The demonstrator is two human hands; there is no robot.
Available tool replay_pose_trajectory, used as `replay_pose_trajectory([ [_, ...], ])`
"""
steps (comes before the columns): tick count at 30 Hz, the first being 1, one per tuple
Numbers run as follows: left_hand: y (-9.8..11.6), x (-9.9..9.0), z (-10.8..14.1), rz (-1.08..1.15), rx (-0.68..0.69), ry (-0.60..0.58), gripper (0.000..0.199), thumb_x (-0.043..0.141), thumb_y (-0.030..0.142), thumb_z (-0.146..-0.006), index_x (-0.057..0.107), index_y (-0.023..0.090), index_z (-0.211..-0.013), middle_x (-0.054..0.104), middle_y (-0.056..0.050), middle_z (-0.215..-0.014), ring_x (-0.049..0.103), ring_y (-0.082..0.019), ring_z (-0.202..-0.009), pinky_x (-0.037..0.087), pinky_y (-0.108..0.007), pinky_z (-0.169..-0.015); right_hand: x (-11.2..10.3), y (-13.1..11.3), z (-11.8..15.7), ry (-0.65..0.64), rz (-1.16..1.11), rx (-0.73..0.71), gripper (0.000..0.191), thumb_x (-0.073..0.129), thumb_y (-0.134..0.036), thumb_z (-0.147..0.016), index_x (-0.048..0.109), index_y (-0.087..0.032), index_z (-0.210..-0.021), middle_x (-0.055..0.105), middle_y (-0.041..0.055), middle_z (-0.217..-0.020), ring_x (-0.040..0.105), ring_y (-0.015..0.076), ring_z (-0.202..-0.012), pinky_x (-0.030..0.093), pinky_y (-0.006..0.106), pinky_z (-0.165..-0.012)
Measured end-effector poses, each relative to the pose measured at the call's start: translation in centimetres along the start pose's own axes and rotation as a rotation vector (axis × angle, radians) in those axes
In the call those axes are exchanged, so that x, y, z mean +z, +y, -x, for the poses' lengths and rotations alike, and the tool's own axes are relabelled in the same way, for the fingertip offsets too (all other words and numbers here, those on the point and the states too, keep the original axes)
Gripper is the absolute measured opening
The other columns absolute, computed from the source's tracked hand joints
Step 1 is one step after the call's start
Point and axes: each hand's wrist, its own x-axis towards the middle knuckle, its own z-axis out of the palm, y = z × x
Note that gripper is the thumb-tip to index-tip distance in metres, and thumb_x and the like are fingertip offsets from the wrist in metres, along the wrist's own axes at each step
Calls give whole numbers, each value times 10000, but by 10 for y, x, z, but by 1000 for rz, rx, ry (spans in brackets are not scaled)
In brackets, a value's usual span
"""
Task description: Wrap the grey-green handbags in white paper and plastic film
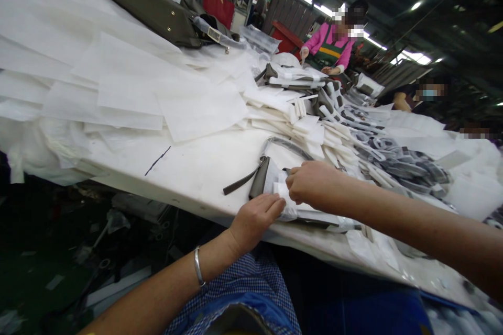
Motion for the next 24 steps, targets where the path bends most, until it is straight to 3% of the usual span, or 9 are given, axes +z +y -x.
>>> replay_pose_trajectory([
  [5, -1, 2, 1, -9, -4, -1, 219, 584, 117, -941, 576, 148, -1158, 716, -85, -1121, 679, -179, -1077, 545, -317, -998, -3, 3, 0, 30, -21, -14, 94, 700, -186, -857, 779, -210, -812, 757, 79, -887, 644, 249, -997, 377, 328, -724],
  [9, -1, 4, 3, -20, 5, 16, 217, 562, 130, -955, 575, 153, -1171, 716, -84, -1133, 683, -188, -1063, 557, -327, -979, -2, 10, 1, 42, -98, 128, 143, 663, -244, -880, 786, -293, -933, 770, 39, -900, 691, 212, -833, 334, 290, -603],
  [12, -2, 4, 3, -25, 11, 22, 221, 533, 120, -964, 572, 150, -1180, 716, -87, -1138, 690, -198, -1045, 570, -338, -960, 2, 19, -1, 80, -178, 152, 143, 683, -289, -857, 786, -343, -939, 776, 1, -886, 697, 206, -831, 307, 272, -578],
  [17, -2, 4, 2, -7, 6, 36, 226, 527, 115, -963, 578, 157, -1179, 722, -92, -1126, 697, -191, -1037, 570, -346, -974, 11, 28, -10, 102, -251, 186, 120, 704, -306, -839, 792, -343, -912, 780, -16, -890, 695, 200, -878, 316, 266, -598],
  [24, -1, 3, 1, 15, 17, 38, 246, 523, 107, -962, 577, 140, -1200, 722, -100, -1136, 688, -204, -1075, 568, -363, -992, 16, 33, -13, 91, -353, 248, 122, 724, -338, -797, 802, -325, -890, 780, -20, -824, 687, 177, -781, 302, 259, -564],
])
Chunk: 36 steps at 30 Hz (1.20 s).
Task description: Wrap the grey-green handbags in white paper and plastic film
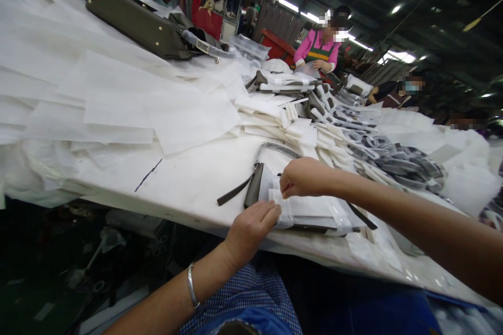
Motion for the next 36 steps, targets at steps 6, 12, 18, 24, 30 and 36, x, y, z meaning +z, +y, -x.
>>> replay_pose_trajectory([
  [6, 1, -2, -3, -6, -1, 25, 232, 469, 116, -988, 590, 143, -1185, 731, -93, -1117, 689, -199, -1080, 565, -357, -1001, 10, 5, -12, -7, -74, -14, 144, 754, -346, -767, 800, -299, -894, 778, -26, -833, 676, 159, -767, 316, 251, -561],
  [12, 1, -1, -3, -19, 2, -2, 255, 424, 133, -1005, 597, 132, -1192, 731, -97, -1117, 693, -198, -1064, 573, -358, -988, 28, 10, -23, 70, -10, 48, 266, 798, -489, -718, 764, -272, -867, 759, -3, -863, 669, 188, -819, 266, 265, -557],
  [18, 1, 1, 0, -35, -4, -41, 259, 436, 106, -993, 606, 142, -1185, 721, -87, -1121, 678, -195, -1096, 566, -353, -1003, 49, 39, -45, 55, -255, 38, 453, 804, -620, -612, 692, -229, -812, 684, -18, -735, 577, 162, -685, 262, 265, -551],
  [24, 2, 4, 5, -23, 18, -64, 301, 489, 107, -982, 600, 178, -1253, 707, -63, -1118, 646, -209, -1152, 549, -380, -1032, 71, 60, -61, 140, -568, 33, 404, 794, -562, -654, 670, -187, -741, 624, -44, -631, 515, 129, -616, 312, 250, -557],
  [30, 5, 4, 1, -62, 37, -48, 305, 515, 106, -971, 621, 190, -1245, 699, -63, -1071, 660, -211, -1100, 585, -391, -974, 83, 50, -33, 397, -666, 105, 368, 570, -456, -905, 699, -138, -1038, 741, 80, -960, 652, 189, -849, 468, 276, -743],
  [36, 7, 2, 2, -102, 66, -56, 316, 531, 120, -971, 625, 203, -1260, 689, -87, -1174, 644, -214, -1140, 573, -405, -1004, 119, 27, 1, 494, -633, -29, 947, 719, -608, -765, 340, -221, -1542, 380, 163, -1574, 340, 336, -1450, 244, 539, -1179],
])
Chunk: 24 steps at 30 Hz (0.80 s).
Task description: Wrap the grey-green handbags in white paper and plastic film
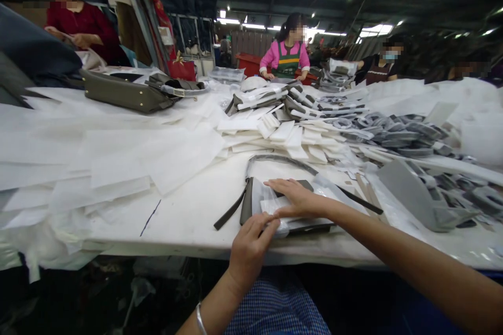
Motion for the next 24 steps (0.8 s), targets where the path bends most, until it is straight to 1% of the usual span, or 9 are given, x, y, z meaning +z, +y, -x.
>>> replay_pose_trajectory([
  [3, -2, 3, 4, -28, 38, 46, 359, 527, 96, -965, 608, 200, -1298, 684, -99, -1214, 638, -225, -1170, 570, -419, -1008, 11, 4, 0, -1, 3, 57, 998, 722, -648, -746, 330, -201, -1547, 417, 171, -1550, 368, 353, -1430, 241, 568, -1174],
  [6, -4, 7, 6, -74, 85, 34, 402, 515, 76, -962, 577, 186, -1344, 677, -104, -1264, 610, -237, -1227, 561, -425, -1019, 19, 5, -9, 97, -1, 59, 926, 755, -613, -736, 425, -213, -1502, 519, 157, -1476, 467, 362, -1355, 320, 554, -1135],
  [8, -6, 8, 6, -100, 121, 4, 427, 510, 60, -957, 558, 182, -1364, 675, -91, -1283, 595, -232, -1250, 543, -422, -1043, 23, 4, -13, 195, -5, 74, 761, 752, -539, -778, 523, -229, -1434, 591, 124, -1410, 532, 341, -1298, 373, 513, -1111],
  [11, -5, 2, 8, -111, 132, -62, 494, 474, 20, -940, 520, 187, -1403, 642, -78, -1340, 559, -224, -1295, 509, -428, -1085, 22, 5, -5, 336, -11, 117, 424, 619, -353, -920, 635, -205, -1317, 675, 100, -1301, 615, 285, -1206, 452, 427, -1053],
  [13, -3, -9, 8, -78, 105, -154, 535, 456, 24, -931, 482, 195, -1437, 588, -75, -1410, 502, -230, -1355, 488, -441, -1109, 16, 11, 14, 421, -15, 143, 336, 561, -272, -949, 675, -196, -1256, 704, 90, -1249, 644, 264, -1159, 478, 401, -1025],
  [15, -1, -23, 5, -16, 73, -243, 516, 484, 82, -936, 490, 226, -1431, 551, -59, -1451, 466, -236, -1388, 475, -449, -1123, 9, 20, 46, 529, -7, 159, 313, 582, -278, -942, 687, -207, -1229, 709, 79, -1239, 640, 268, -1160, 473, 416, -1038],
  [18, 2, -38, -12, 48, 39, -262, 419, 529, 192, -961, 544, 282, -1370, 578, -22, -1424, 493, -223, -1367, 455, -443, -1142, 5, 34, 100, 763, 30, 191, 302, 577, -327, -954, 688, -223, -1215, 708, 81, -1228, 629, 277, -1170, 467, 456, -1057],
  [20, 4, -35, -26, 7, 43, -228, 422, 506, 212, -984, 512, 269, -1402, 583, -31, -1420, 506, -218, -1358, 441, -439, -1151, 11, 38, 129, 874, 38, 218, 301, 562, -351, -965, 687, -229, -1210, 707, 86, -1218, 631, 273, -1164, 484, 460, -1050],
  [24, 7, -5, -37, -154, 156, -257, 512, 504, 309, -1000, 413, 173, -1486, 564, -111, -1433, 549, -276, -1315, 497, -471, -1088, 41, 33, 151, 894, 16, 258, 314, 549, -357, -974, 673, -222, -1229, 675, 96, -1277, 612, 264, -1201, 488, 455, -1069],
])
